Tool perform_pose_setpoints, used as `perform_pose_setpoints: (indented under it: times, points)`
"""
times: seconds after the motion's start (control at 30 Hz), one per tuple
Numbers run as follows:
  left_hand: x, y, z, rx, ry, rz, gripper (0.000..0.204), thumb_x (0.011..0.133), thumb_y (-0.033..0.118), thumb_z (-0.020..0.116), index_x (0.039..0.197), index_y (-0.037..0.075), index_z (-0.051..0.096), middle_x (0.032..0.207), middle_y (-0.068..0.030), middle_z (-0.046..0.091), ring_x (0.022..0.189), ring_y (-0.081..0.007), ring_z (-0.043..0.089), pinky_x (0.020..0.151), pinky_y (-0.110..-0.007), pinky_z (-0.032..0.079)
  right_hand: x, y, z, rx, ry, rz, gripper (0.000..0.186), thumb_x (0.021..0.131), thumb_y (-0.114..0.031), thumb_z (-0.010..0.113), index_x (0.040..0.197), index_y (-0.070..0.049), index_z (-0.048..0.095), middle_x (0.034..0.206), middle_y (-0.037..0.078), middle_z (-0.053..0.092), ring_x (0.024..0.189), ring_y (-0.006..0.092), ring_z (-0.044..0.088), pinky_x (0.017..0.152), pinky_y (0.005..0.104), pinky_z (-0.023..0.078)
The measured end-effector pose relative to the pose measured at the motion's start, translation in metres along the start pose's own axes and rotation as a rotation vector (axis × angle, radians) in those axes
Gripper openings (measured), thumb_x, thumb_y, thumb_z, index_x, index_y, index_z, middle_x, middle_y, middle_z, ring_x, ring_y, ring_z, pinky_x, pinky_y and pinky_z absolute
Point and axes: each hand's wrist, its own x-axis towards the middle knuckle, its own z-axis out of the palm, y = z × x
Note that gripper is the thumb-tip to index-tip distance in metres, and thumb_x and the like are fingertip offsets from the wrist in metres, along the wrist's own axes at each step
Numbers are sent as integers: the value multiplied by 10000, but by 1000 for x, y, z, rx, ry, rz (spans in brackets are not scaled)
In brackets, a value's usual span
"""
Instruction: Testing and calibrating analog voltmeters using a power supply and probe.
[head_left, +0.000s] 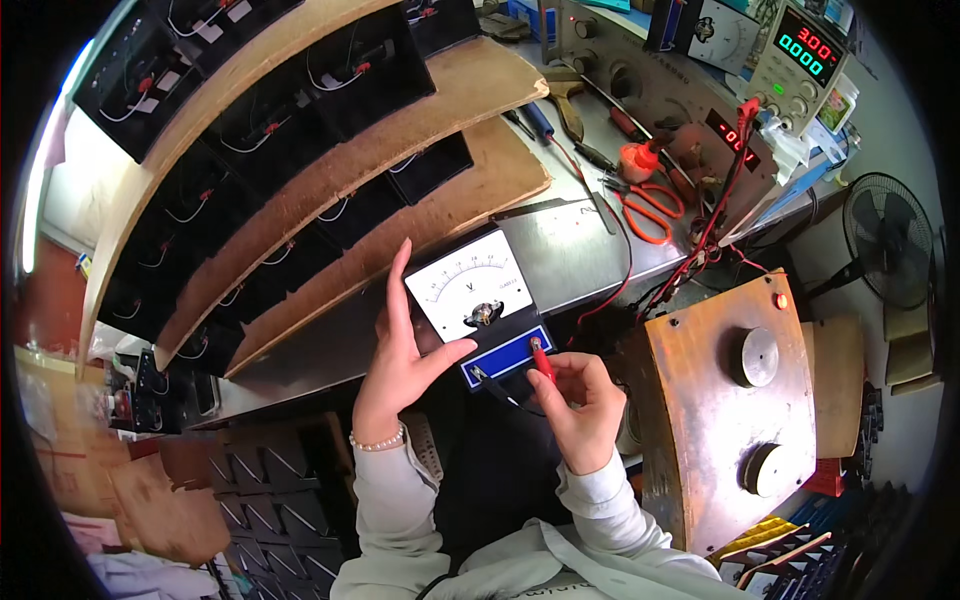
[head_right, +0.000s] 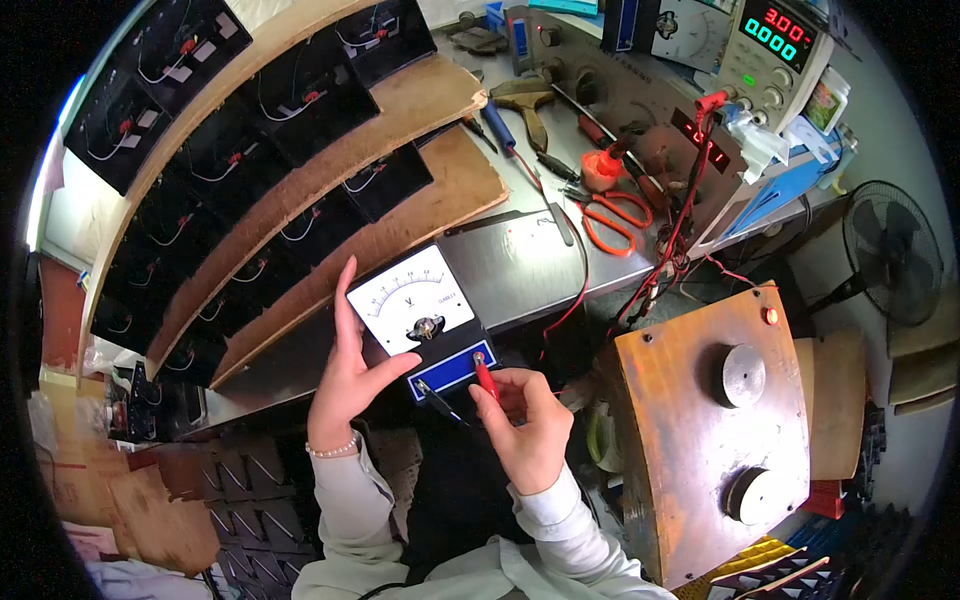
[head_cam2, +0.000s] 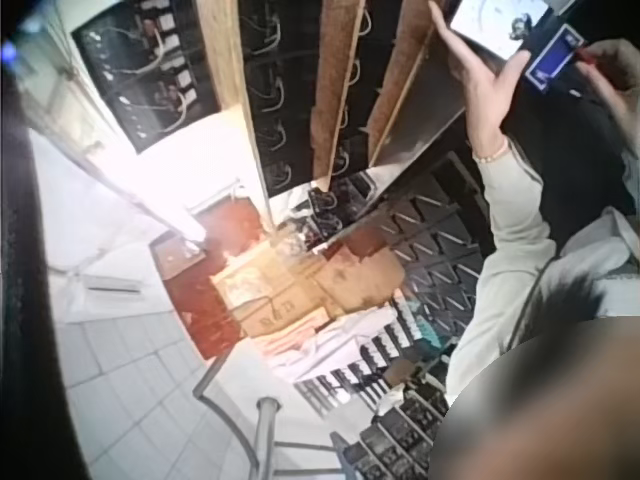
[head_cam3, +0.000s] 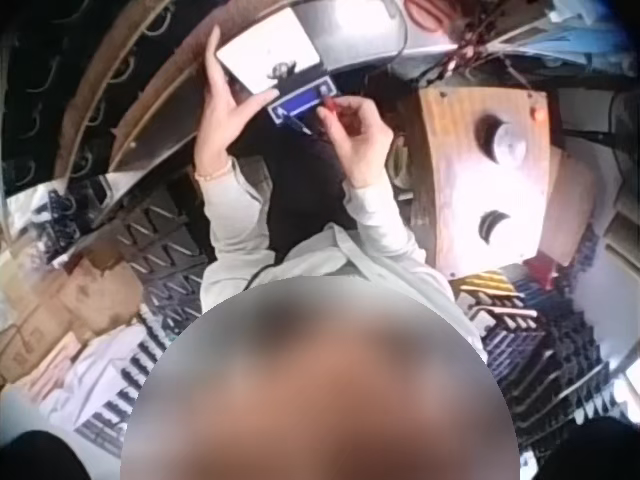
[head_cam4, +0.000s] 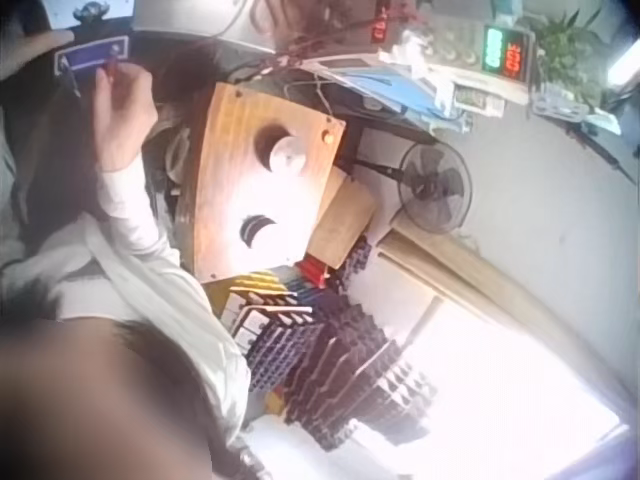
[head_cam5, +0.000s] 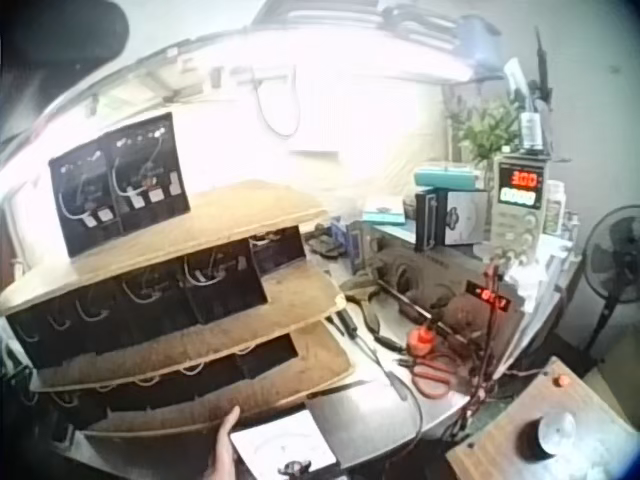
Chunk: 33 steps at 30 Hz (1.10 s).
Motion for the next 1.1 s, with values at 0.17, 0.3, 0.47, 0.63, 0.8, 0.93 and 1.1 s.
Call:
perform_pose_setpoints:
  times: [0.17, 0.3, 0.47, 0.63, 0.8, 0.93, 1.1]
  points:
    - [-3, -5, -5, 112, -34, 40, 1182, 765, 2, 810, 1630, 161, 19, 1468, -175, 466, 1349, -250, 466, 1138, -413, 359, 0, -10, -1, -93, 27, -78, 263, 858, -55, 808, 1025, 22, 619, 857, 68, 726, 710, 62, 644, 632, 210, 514]
    - [-5, -19, 5, 204, 38, 32, 1130, 752, 146, 838, 1614, 92, 110, 1443, -248, 495, 1311, -396, 501, 1132, -467, 316, 7, -6, -1, -75, 69, -38, 233, 842, -52, 815, 962, 19, 627, 820, 73, 709, 675, 91, 644, 618, 229, 514]
    - [-7, -18, 4, 179, 70, 44, 1110, 765, 168, 803, 1609, 60, 90, 1450, -270, 460, 1322, -413, 468, 1148, -470, 280, 4, -11, -26, -182, -5, -258, 177, 852, -20, 787, 928, 16, 630, 838, 102, 684, 673, 147, 648, 613, 261, 515]
    - [-5, -13, 5, 258, 59, 40, 1095, 777, 170, 789, 1607, 51, 85, 1481, -267, 431, 1337, -414, 451, 1152, -491, 256, -17, -33, -10, -258, -159, -199, 224, 906, -15, 721, 1093, 28, 603, 948, 148, 695, 789, 217, 706, 707, 305, 551]
    - [-7, -19, 4, 225, 42, 24, 1101, 781, 190, 791, 1608, 53, 76, 1561, -260, 347, 1402, -407, 393, 1156, -512, 218, -16, -15, 19, -336, -100, -347, 202, 797, 0, 791, 950, -6, 660, 804, 123, 656, 692, 273, 658, 620, 338, 520]
    - [-8, -20, 6, 234, 18, -9, 1110, 797, 215, 794, 1616, 81, 57, 1626, -230, 251, 1486, -385, 302, 1156, -538, 188, -37, -22, 3, -334, -197, -519, 231, 720, 9, 825, 886, -2, 664, 756, 120, 659, 639, 284, 627, 561, 352, 503]
    - [0, -19, 9, 248, 45, 30, 1127, 778, 226, 817, 1618, 85, 80, 1621, -207, 281, 1473, -396, 317, 1154, -528, 207, -53, -1, -19, -412, -255, -289, 206, 745, -28, 834, 905, -5, 706, 749, 132, 677, 628, 280, 644, 565, 342, 509]
